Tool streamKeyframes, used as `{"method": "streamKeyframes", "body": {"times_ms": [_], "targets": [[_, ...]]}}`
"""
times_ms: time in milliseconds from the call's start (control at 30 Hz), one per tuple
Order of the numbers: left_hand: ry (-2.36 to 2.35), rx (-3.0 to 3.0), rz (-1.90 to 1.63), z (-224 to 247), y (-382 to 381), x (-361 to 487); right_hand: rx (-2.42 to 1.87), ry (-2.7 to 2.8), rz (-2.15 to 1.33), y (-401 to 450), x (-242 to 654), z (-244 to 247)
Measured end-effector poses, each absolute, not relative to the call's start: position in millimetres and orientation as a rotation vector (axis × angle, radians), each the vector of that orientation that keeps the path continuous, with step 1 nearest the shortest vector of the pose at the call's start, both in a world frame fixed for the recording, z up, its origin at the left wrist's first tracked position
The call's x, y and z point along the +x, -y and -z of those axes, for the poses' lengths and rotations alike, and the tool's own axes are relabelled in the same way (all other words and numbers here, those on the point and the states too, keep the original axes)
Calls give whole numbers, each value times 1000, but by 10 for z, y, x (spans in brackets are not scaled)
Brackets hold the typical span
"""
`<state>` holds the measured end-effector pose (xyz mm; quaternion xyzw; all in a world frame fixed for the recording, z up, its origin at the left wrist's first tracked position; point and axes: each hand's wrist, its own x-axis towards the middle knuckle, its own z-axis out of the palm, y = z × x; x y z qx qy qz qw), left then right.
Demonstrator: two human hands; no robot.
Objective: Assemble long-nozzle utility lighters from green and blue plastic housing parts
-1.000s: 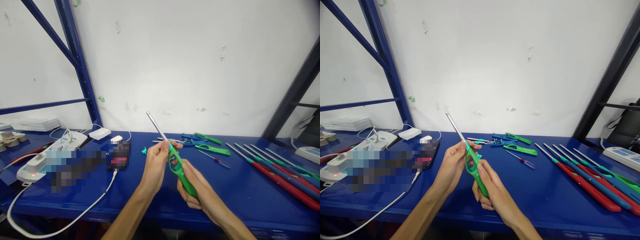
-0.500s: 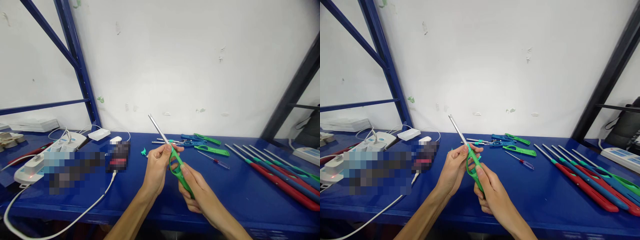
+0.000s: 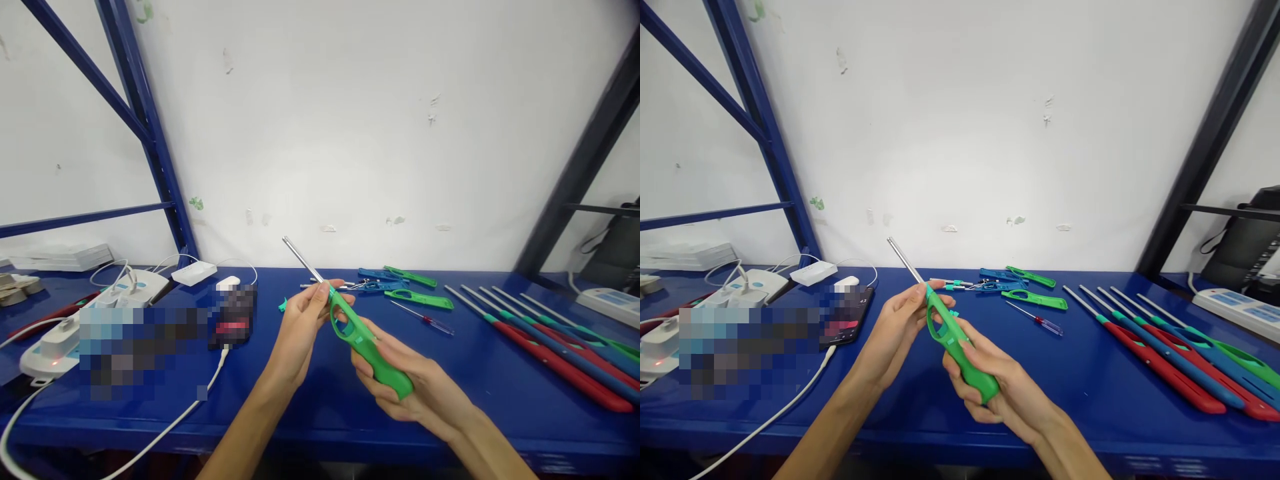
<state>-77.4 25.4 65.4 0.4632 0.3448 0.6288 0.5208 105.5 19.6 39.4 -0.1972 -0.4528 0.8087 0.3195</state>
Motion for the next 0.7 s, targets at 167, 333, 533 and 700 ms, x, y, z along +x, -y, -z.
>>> {"method": "streamKeyframes", "body": {"times_ms": [167, 333, 533, 700], "targets": [[-1142, 1075, -1730, -467, -196, -508, -761, 1235, -1735, -249, 1051, -385], [-989, 1441, -1292, -346, -30, -270, -916, 1446, -1292, -306, 1010, -330], [-967, 1250, -1365, -304, -60, -170, -935, 1631, -1054, -236, 838, -146], [-981, 1031, -1508, -209, -78, -30, -963, 1707, -1012, -244, 817, -68]]}}
